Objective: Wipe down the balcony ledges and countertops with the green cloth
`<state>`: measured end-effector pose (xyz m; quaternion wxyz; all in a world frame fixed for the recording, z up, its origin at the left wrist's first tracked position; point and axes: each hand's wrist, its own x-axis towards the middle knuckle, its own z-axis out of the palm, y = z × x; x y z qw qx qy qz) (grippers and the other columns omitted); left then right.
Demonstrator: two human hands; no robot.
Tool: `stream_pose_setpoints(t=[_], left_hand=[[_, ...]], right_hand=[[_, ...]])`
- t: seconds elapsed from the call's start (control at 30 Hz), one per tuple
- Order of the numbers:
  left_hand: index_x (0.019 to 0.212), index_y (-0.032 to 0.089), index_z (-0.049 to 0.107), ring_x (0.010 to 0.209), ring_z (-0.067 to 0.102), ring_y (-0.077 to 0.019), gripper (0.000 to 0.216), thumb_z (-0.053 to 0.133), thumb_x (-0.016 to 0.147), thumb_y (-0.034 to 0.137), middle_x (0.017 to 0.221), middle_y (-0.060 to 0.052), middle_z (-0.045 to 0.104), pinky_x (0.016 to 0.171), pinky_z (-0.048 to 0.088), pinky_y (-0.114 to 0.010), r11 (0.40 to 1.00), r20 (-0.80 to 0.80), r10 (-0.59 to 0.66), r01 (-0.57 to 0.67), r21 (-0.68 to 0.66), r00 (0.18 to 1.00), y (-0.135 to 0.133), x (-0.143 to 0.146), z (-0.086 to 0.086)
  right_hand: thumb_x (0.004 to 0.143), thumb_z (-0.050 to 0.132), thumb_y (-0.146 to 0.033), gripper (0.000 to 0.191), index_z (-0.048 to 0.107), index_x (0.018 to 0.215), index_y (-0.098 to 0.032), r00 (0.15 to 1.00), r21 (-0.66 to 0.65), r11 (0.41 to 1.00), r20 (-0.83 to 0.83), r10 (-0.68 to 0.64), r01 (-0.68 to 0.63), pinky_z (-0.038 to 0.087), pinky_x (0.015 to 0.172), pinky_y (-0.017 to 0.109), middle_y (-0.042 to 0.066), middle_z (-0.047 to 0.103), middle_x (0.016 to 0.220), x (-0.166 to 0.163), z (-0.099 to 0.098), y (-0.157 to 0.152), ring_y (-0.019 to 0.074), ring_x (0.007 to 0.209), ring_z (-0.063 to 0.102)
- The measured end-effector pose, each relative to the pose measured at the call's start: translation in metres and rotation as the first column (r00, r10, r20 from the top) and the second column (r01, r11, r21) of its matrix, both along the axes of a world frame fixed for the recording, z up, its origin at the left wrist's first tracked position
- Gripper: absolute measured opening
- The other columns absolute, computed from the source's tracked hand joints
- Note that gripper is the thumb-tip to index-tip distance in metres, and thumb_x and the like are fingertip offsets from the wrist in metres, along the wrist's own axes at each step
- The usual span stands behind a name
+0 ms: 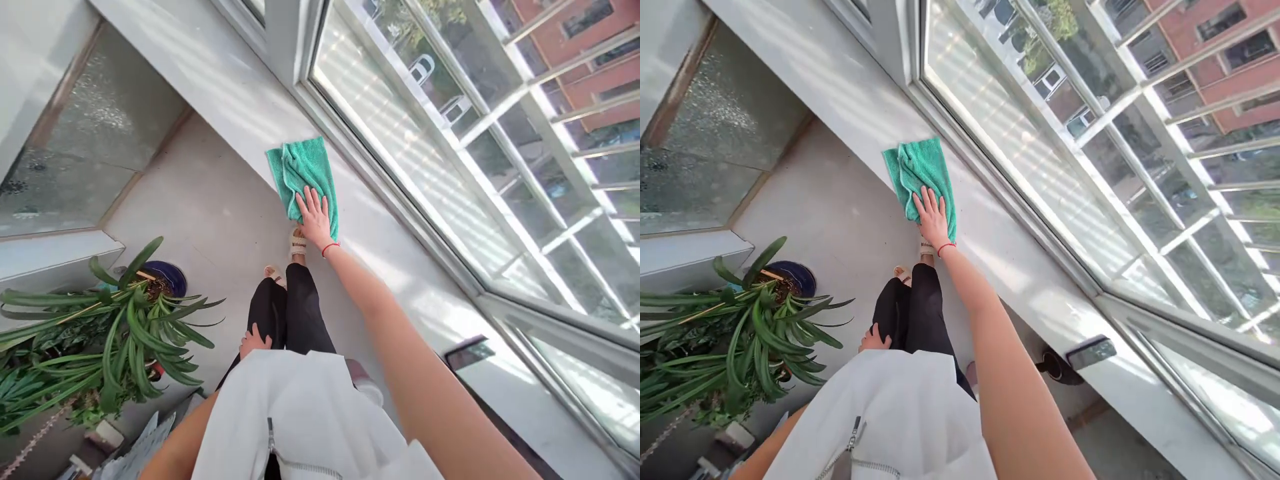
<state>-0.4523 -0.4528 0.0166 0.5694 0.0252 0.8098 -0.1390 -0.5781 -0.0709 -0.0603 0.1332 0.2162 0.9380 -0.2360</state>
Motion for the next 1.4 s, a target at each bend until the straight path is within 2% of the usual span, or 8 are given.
stream_pose_setpoints(t=[0.13,0.27,0.43,0.6,0.77,0.9,1.23,1.4], left_hand=[[0.164,0.004,0.034,0.132,0.059,-0.0418,0.071,0.044,0.104,0.039,0.147,-0.029,0.056,0.102,0.048,-0.046,0.993,0.069,-0.105,0.108,-0.039,0.992,-0.001,0.049,0.007],[0.168,0.003,0.027,0.137,0.057,-0.0394,0.075,0.043,0.104,0.041,0.152,-0.029,0.052,0.109,0.046,-0.044,0.987,0.075,-0.142,0.147,-0.069,0.987,0.009,0.107,0.005],[0.169,-0.001,0.024,0.145,0.051,-0.0407,0.079,0.047,0.105,0.040,0.157,-0.033,0.045,0.122,0.037,-0.047,0.981,0.017,-0.158,0.159,-0.108,0.987,0.015,0.199,0.000],[0.168,-0.007,0.025,0.149,0.049,-0.0446,0.085,0.053,0.103,0.042,0.160,-0.037,0.043,0.126,0.035,-0.050,0.977,-0.086,-0.189,0.178,-0.115,0.978,0.014,0.270,0.000],[0.170,-0.007,0.022,0.161,0.035,-0.0455,0.088,0.055,0.103,0.040,0.170,-0.039,0.030,0.132,0.028,-0.051,0.961,-0.102,-0.275,0.271,-0.046,0.956,0.011,0.307,0.001],[0.171,-0.006,0.022,0.163,0.034,-0.0422,0.085,0.052,0.106,0.039,0.171,-0.037,0.030,0.133,0.028,-0.048,0.945,-0.064,-0.326,0.325,-0.023,0.943,0.001,0.322,-0.004],[0.173,0.000,0.022,0.159,0.043,-0.0355,0.081,0.050,0.108,0.038,0.170,-0.031,0.039,0.129,0.036,-0.044,0.913,0.149,-0.405,0.409,0.007,0.902,-0.069,0.352,-0.008],[0.174,0.001,0.023,0.157,0.044,-0.0359,0.081,0.051,0.107,0.038,0.171,-0.030,0.038,0.127,0.037,-0.044,0.886,0.166,-0.454,0.464,-0.019,0.875,-0.093,0.369,-0.005]], right_hand=[[0.096,0.058,-0.008,0.083,0.035,0.175,-0.018,0.998,-0.037,0.999,0.044,-0.035,0.037,0.007,0.142,0.062,0.012,0.013,0.183,0.112,0.004,0.007,0.0298,0.172,0.011],[0.100,0.055,-0.007,0.077,0.038,0.174,-0.019,0.999,-0.029,0.999,0.048,-0.023,0.024,0.009,0.142,0.060,0.011,0.016,0.182,0.199,0.001,0.012,0.0288,0.172,0.012],[0.103,0.029,0.003,0.075,0.042,0.172,-0.023,1.000,0.000,1.000,0.030,-0.007,0.007,0.013,0.142,0.060,0.007,0.023,0.181,0.288,-0.007,0.017,0.0238,0.171,0.016],[0.105,0.028,0.000,0.074,0.040,0.173,-0.027,1.000,-0.009,1.000,0.001,0.001,-0.001,0.011,0.142,0.060,0.005,0.024,0.181,0.359,-0.012,0.022,0.0238,0.171,0.014],[0.107,0.032,-0.005,0.071,0.037,0.174,-0.028,0.999,-0.057,0.998,-0.038,-0.023,0.021,0.009,0.142,0.060,0.004,0.024,0.181,0.395,-0.016,0.025,0.0234,0.172,0.014],[0.104,0.026,0.000,0.074,0.042,0.171,-0.026,0.995,-0.100,0.993,-0.071,-0.066,0.059,0.009,0.144,0.056,0.002,0.026,0.181,0.411,-0.013,0.022,0.0186,0.172,0.013],[0.102,0.028,0.002,0.073,0.050,0.166,-0.025,0.972,-0.186,0.965,-0.108,-0.207,0.185,0.004,0.142,0.057,0.003,0.028,0.180,0.449,-0.005,0.005,0.0193,0.172,0.013],[0.104,0.023,0.005,0.070,0.047,0.167,-0.014,0.971,-0.163,0.968,-0.114,-0.209,0.189,0.001,0.142,0.054,0.010,0.031,0.179,0.470,-0.009,-0.006,0.0183,0.171,0.015]])
